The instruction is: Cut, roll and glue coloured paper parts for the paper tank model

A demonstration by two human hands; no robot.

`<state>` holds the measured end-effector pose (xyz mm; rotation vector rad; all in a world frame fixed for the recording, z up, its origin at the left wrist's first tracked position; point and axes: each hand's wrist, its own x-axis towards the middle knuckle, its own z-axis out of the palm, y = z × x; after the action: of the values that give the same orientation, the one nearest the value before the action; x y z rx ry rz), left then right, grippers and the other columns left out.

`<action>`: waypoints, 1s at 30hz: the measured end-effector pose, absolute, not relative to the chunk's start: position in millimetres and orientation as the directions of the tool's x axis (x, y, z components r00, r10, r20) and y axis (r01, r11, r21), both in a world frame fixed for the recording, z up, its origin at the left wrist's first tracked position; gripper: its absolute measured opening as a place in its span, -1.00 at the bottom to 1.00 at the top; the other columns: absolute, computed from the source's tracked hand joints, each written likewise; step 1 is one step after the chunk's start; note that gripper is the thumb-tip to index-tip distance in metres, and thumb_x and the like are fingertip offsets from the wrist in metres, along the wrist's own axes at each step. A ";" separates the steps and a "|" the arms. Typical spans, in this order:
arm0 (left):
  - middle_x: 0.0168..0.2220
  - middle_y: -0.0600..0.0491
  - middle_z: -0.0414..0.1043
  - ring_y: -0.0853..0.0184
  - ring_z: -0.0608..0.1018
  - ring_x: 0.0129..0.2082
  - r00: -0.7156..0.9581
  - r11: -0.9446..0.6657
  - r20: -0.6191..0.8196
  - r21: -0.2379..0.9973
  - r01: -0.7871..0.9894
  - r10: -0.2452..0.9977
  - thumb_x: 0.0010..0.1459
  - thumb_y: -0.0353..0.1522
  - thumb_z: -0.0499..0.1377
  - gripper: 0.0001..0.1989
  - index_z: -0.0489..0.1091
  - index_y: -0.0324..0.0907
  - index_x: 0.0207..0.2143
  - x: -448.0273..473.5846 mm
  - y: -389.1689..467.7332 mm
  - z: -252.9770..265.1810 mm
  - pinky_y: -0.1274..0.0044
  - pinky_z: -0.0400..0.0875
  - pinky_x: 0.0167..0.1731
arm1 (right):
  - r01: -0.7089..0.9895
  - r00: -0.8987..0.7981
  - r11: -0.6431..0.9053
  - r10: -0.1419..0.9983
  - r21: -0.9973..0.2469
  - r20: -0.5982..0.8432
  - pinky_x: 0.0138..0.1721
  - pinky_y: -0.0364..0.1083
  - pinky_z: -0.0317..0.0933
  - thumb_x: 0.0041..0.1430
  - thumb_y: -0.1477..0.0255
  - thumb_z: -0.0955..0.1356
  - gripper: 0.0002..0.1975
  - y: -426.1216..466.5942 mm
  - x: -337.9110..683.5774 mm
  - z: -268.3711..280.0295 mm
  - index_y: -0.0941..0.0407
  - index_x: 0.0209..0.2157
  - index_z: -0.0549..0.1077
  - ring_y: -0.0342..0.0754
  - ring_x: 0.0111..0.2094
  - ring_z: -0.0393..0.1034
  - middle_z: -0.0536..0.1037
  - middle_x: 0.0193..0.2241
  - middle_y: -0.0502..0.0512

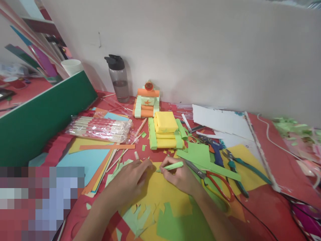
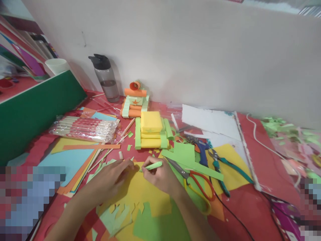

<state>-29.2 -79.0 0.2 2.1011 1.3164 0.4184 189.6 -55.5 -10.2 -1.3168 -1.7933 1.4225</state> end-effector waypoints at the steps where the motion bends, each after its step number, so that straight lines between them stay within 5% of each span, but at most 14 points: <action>1: -0.28 0.03 0.49 0.24 0.51 -0.30 0.449 -0.296 -0.074 0.655 0.695 0.890 0.23 -0.49 -0.06 -0.77 0.30 -0.07 -0.15 -29.7 -78.4 0.2 0.51 0.29 -0.34 | 0.373 -0.405 -0.014 0.897 -0.928 -0.176 -0.52 -0.20 0.07 0.22 0.42 0.33 -0.89 -55.6 189.7 -10.4 0.10 -0.41 0.41 -0.16 -0.52 0.22 0.43 -0.53 -0.05; 30: -0.19 0.06 0.51 0.23 0.54 -0.17 0.433 -0.229 -0.115 0.713 0.662 0.894 0.16 -0.58 -0.08 -0.66 0.29 -0.05 -0.13 -35.5 -74.3 -4.7 0.49 0.36 -0.23 | 0.370 -0.455 -0.022 0.867 -0.929 -0.201 -0.54 -0.20 0.03 0.22 0.35 0.35 -0.84 -57.6 186.8 -7.4 0.12 -0.40 0.50 -0.18 -0.54 0.21 0.43 -0.55 -0.05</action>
<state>-35.5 -74.3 -4.7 1.9790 1.3092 0.4175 186.8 -57.6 -7.4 -1.2885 -1.8166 1.4846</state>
